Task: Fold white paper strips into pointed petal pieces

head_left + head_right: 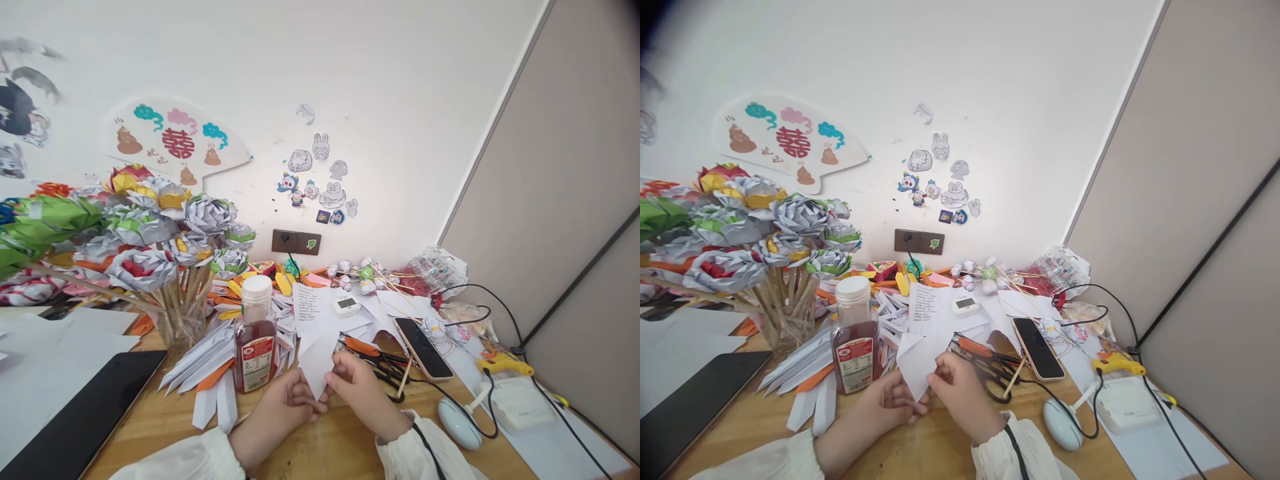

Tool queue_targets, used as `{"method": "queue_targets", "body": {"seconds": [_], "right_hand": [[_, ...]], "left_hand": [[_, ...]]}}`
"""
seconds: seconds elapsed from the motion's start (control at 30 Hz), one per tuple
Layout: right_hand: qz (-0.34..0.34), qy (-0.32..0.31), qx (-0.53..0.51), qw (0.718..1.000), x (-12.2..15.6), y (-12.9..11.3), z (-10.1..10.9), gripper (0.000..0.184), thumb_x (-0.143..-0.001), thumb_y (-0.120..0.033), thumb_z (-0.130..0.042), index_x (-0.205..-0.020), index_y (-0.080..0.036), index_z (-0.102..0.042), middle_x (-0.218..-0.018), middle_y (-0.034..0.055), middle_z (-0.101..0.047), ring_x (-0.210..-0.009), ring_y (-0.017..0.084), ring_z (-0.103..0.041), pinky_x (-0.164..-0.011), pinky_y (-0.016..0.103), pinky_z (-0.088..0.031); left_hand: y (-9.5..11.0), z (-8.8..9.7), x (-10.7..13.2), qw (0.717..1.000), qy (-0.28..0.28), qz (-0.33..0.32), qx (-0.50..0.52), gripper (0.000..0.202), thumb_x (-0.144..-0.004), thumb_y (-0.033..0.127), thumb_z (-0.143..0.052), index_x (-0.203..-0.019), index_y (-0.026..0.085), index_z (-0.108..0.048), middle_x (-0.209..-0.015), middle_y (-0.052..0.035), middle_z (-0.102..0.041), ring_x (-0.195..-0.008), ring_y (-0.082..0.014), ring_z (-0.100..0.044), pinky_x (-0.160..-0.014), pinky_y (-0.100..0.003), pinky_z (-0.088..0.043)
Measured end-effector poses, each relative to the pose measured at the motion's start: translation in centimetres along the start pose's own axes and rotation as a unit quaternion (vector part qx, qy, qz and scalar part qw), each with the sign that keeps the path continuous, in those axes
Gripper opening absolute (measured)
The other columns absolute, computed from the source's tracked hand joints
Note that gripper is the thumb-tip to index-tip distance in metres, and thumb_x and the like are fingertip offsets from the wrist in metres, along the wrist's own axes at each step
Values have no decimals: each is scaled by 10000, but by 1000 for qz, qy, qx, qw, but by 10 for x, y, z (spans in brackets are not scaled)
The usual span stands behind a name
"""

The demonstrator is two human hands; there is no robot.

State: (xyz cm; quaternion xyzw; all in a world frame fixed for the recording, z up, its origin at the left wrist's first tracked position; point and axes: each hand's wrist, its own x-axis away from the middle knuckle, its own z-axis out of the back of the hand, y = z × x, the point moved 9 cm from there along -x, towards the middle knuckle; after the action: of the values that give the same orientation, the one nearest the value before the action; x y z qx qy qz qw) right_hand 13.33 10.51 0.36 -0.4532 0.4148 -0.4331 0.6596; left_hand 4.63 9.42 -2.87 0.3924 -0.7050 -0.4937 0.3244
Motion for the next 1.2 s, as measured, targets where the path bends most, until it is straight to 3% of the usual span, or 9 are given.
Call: {"method": "queue_targets", "body": {"seconds": [0.2,0.3,0.4,0.5,0.57,0.67,0.77,0.9,1.2], "right_hand": [[36,61,1,997,-2,-13,23,183,-735,-322,-495,-803,-158,-537,-711,12,-553,-652,141,-519,-591,252,-402],[60,26,59,996,1,-24,19,193,-769,-281,-450,-803,-167,-602,-765,25,-558,-725,150,-505,-631,247,-382],[74,-32,114,990,7,-33,3,180,-761,-221,-459,-817,-192,-628,-789,22,-570,-755,153,-504,-658,249,-373],[70,-49,144,986,10,-37,-8,165,-722,-213,-514,-855,-201,-611,-837,24,-591,-787,166,-507,-670,254,-373],[60,-37,148,986,10,-35,-9,182,-699,-231,-546,-872,-202,-597,-846,25,-584,-793,170,-503,-654,249,-374],[35,-24,102,994,8,-27,-8,229,-695,-284,-560,-910,-207,-569,-806,16,-555,-752,157,-497,-627,241,-380],[-1,-12,-5,1000,6,-15,-2,236,-758,-376,-470,-876,-195,-564,-767,14,-534,-684,133,-493,-609,239,-394],[-89,-31,-143,985,6,6,-6,323,-772,-452,-413,-763,-167,-562,-666,10,-511,-597,118,-491,-563,249,-420],[-112,-82,-155,978,11,11,-19,274,-749,-433,-473,-726,-166,-531,-622,-16,-469,-559,92,-474,-551,235,-428]], "left_hand": [[1,9,5,998,46,28,46,193,-575,173,-605,-758,159,-546,-710,-28,-646,-695,-166,-603,-653,-275,-431],[8,9,8,995,54,20,86,161,-609,206,-589,-755,157,-543,-669,-10,-631,-645,-146,-591,-622,-256,-437],[12,1,10,994,21,20,104,150,-686,294,-528,-736,152,-525,-638,-15,-614,-596,-135,-585,-581,-254,-446],[7,-1,9,1000,7,19,22,254,-695,397,-515,-673,145,-508,-526,26,-547,-449,-99,-536,-426,-199,-413],[4,0,7,998,7,7,-68,268,-663,406,-558,-658,144,-500,-439,72,-472,-305,-52,-426,-307,-156,-314],[2,4,3,991,25,-20,-128,295,-661,433,-546,-620,149,-477,-398,97,-418,-252,-25,-342,-265,-140,-242],[2,9,2,990,46,-25,-129,321,-665,464,-519,-594,159,-452,-396,93,-423,-263,-35,-364,-268,-145,-262],[6,6,5,991,49,-26,-123,320,-671,469,-507,-600,163,-446,-411,80,-458,-293,-54,-411,-294,-162,-319],[10,2,8,989,48,-32,-139,285,-694,436,-494,-616,167,-440,-447,71,-480,-329,-73,-451,-321,-180,-353]]}}
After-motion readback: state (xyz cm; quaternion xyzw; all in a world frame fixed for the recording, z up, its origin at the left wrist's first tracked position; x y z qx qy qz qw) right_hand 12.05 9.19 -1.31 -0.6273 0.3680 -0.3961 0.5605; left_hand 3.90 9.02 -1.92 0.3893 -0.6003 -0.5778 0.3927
